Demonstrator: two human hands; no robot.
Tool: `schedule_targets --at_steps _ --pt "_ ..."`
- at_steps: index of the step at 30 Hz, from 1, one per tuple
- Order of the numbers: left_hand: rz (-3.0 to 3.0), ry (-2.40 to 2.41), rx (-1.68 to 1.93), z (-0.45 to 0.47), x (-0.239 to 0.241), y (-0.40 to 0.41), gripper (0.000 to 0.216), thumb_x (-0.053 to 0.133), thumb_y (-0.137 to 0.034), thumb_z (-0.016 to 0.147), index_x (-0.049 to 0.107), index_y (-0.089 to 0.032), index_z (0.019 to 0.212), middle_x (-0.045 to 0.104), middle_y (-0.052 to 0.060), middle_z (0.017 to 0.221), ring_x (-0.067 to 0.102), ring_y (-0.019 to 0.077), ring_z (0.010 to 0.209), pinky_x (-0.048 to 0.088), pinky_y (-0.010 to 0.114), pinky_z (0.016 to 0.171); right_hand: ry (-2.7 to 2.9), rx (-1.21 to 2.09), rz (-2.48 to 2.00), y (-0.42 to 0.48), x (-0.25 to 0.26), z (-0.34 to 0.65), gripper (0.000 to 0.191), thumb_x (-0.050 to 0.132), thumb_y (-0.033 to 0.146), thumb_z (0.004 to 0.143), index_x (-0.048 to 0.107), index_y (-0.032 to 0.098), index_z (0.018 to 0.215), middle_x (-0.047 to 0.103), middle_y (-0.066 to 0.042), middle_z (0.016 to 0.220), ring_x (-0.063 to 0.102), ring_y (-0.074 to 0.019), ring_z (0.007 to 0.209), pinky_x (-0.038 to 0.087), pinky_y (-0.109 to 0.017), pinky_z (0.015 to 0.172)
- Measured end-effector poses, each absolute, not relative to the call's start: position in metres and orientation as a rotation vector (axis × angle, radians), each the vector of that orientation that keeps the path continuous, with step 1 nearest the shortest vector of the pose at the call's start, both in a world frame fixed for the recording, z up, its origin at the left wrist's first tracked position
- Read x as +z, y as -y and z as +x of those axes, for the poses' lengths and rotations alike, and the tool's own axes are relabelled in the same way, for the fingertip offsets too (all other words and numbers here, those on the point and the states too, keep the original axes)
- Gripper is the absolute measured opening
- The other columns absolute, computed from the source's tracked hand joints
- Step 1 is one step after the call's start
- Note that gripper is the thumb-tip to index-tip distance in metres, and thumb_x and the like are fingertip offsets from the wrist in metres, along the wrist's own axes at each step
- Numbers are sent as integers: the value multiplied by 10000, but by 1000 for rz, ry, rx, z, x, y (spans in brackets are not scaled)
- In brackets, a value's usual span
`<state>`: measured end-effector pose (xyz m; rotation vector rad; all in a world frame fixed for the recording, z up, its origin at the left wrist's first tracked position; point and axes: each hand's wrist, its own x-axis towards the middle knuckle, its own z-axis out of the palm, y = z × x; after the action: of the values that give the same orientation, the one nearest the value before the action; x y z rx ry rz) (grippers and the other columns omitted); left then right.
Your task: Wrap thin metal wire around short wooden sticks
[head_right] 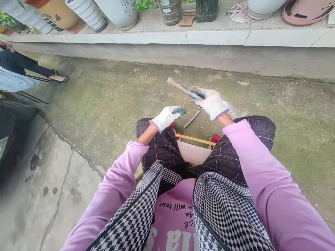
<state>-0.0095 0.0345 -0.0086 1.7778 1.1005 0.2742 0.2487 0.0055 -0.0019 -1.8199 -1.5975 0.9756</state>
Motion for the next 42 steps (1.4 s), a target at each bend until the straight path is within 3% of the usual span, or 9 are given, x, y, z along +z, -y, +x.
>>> schedule_targets --at_steps 5,11,14,18,25,29,32,38,42 --pt "1654 -1265 357 -22 -20 -29 129 734 -203 987 859 -180 1010 819 20 939 651 148 752 546 246 812 2298 741 -2172 -11 -6 248 461 707 325 1049 885 203 1455 865 -229 1408 835 -437 1232 638 -471 970" --pt "1637 -1285 424 -25 -24 -36 124 750 -126 938 856 -176 976 834 25 968 663 148 788 548 240 822 2389 1309 -1876 7 -8 267 260 836 394 878 961 302 1087 872 -46 891 798 -289 784 598 -372 681" --pt "1473 -1234 386 -18 -25 -37 87 778 -180 941 844 -166 996 837 28 965 641 138 742 561 257 786 2112 1747 -1618 17 -3 275 394 921 543 782 980 336 1113 845 0 834 721 -222 659 576 -335 598" --pt "1342 -1181 374 -11 -27 -40 64 840 -182 894 827 -172 956 856 55 991 713 163 842 608 283 872 1806 1832 -1489 21 3 272 569 979 567 730 981 290 1227 862 -16 889 732 -204 686 593 -301 589" --pt "1312 -1144 274 -11 -18 -29 45 829 -199 928 859 -166 928 759 -2 796 621 121 683 552 256 740 1487 1354 -1699 3 -9 260 592 945 409 870 905 205 1424 907 -81 1080 794 -260 807 647 -349 657" --pt "1287 -1146 276 -9 -14 -25 66 829 -193 909 869 -149 937 770 -7 783 614 104 674 521 226 705 2011 880 -2010 -4 -11 261 449 790 313 1029 900 212 1452 903 -151 1373 840 -371 1202 659 -416 984" --pt "1282 -1213 345 -8 -18 -28 73 823 -167 889 859 -142 947 811 4 834 600 100 668 525 229 705 2346 797 -2081 -2 -12 262 434 731 317 1056 903 194 1434 900 -182 1363 837 -380 1188 626 -415 947" --pt "1310 -1240 430 -13 -28 -34 106 777 -124 866 841 -137 949 867 45 965 616 111 717 536 245 722 2299 1464 -1811 12 -12 276 383 829 315 896 966 262 1250 856 -28 830 718 -217 683 507 -317 622" --pt "1316 -1160 405 -16 -35 -40 135 848 -189 841 860 -137 965 886 69 1012 710 154 840 583 262 810 1919 1831 -1476 20 -7 279 513 959 465 783 975 294 1267 865 2 874 698 -183 638 552 -288 577"
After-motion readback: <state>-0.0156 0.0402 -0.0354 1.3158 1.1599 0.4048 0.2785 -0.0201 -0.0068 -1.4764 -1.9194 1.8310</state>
